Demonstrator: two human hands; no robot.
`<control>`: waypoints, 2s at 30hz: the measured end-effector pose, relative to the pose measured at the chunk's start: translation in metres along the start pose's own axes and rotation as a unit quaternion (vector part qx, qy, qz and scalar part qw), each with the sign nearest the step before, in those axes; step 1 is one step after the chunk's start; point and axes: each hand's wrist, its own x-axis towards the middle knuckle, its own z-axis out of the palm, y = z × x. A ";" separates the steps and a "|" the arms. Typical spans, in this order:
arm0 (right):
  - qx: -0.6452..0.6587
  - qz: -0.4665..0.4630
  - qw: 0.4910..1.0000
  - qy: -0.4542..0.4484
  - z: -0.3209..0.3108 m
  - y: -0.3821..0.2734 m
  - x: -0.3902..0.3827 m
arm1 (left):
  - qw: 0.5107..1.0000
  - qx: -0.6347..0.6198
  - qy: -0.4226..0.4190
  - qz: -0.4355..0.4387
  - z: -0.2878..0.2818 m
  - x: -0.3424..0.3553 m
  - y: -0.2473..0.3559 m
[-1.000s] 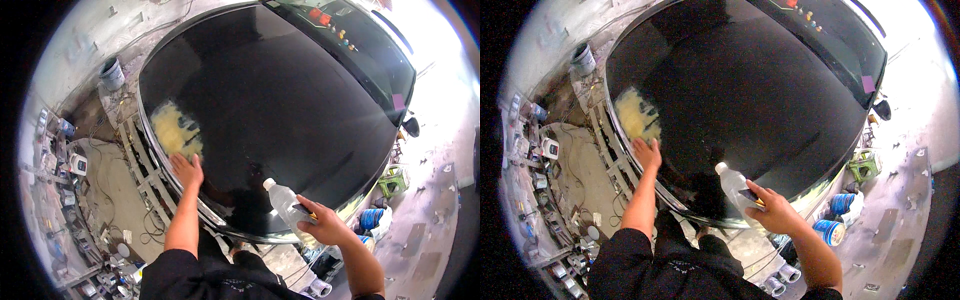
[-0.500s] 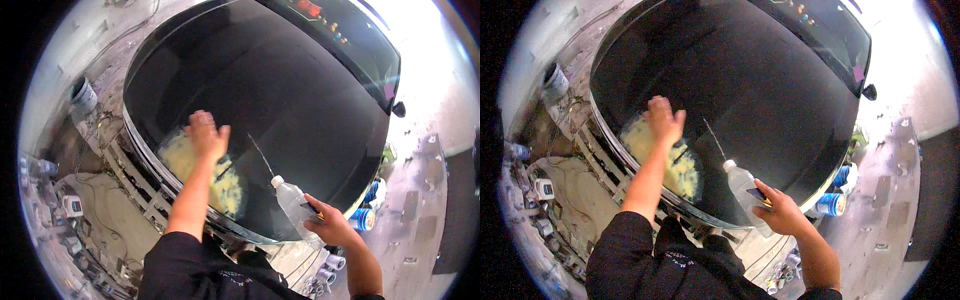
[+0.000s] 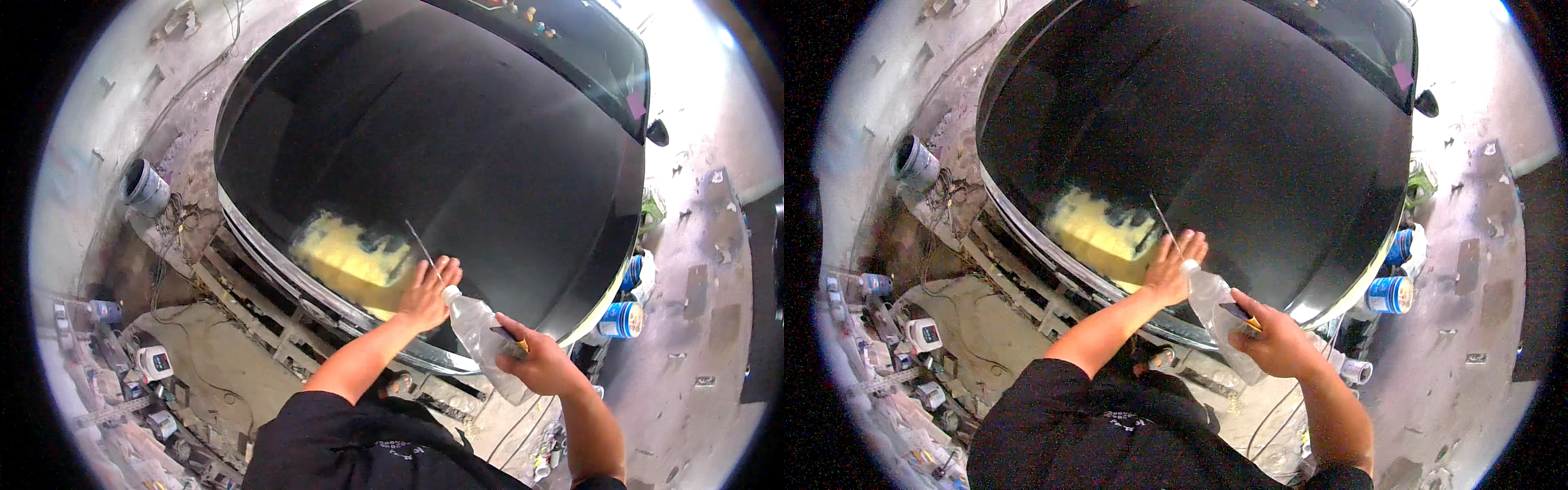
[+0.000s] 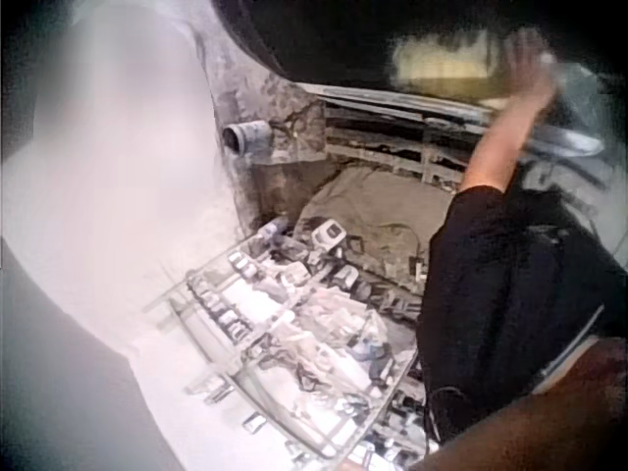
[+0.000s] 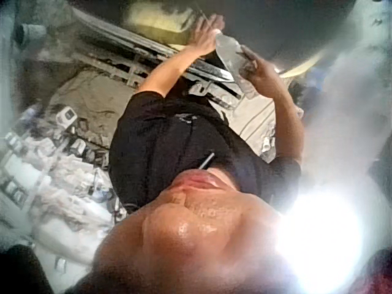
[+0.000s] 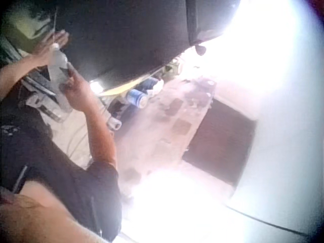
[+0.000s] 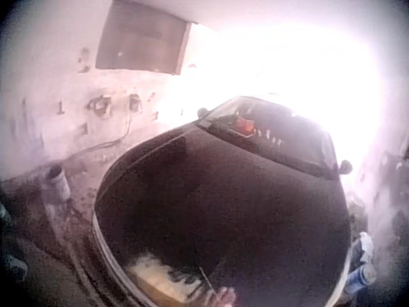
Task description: The person wet-sands the hood and front fender of a black car, alternating between pouring water from a plastic bottle and rubbing the surface with a sanding block. They move around the vehicle to reach different areas, eventually sanding the side panel near the headlight.
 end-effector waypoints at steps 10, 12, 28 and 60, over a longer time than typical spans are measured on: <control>0.004 0.029 0.997 0.064 0.043 -0.047 0.057 | 0.957 0.052 0.067 -0.276 -0.021 0.016 -0.285; 0.049 0.036 0.994 0.096 0.047 -0.062 0.087 | 0.943 0.058 0.013 -0.326 -0.043 0.056 -0.340; 0.067 0.193 0.953 0.222 0.034 -0.148 0.113 | 0.937 0.048 -0.193 0.288 -0.051 0.218 -0.149; -0.176 0.197 0.917 0.299 -0.180 -0.164 0.289 | 0.985 -0.022 -0.124 0.122 0.006 0.631 -0.258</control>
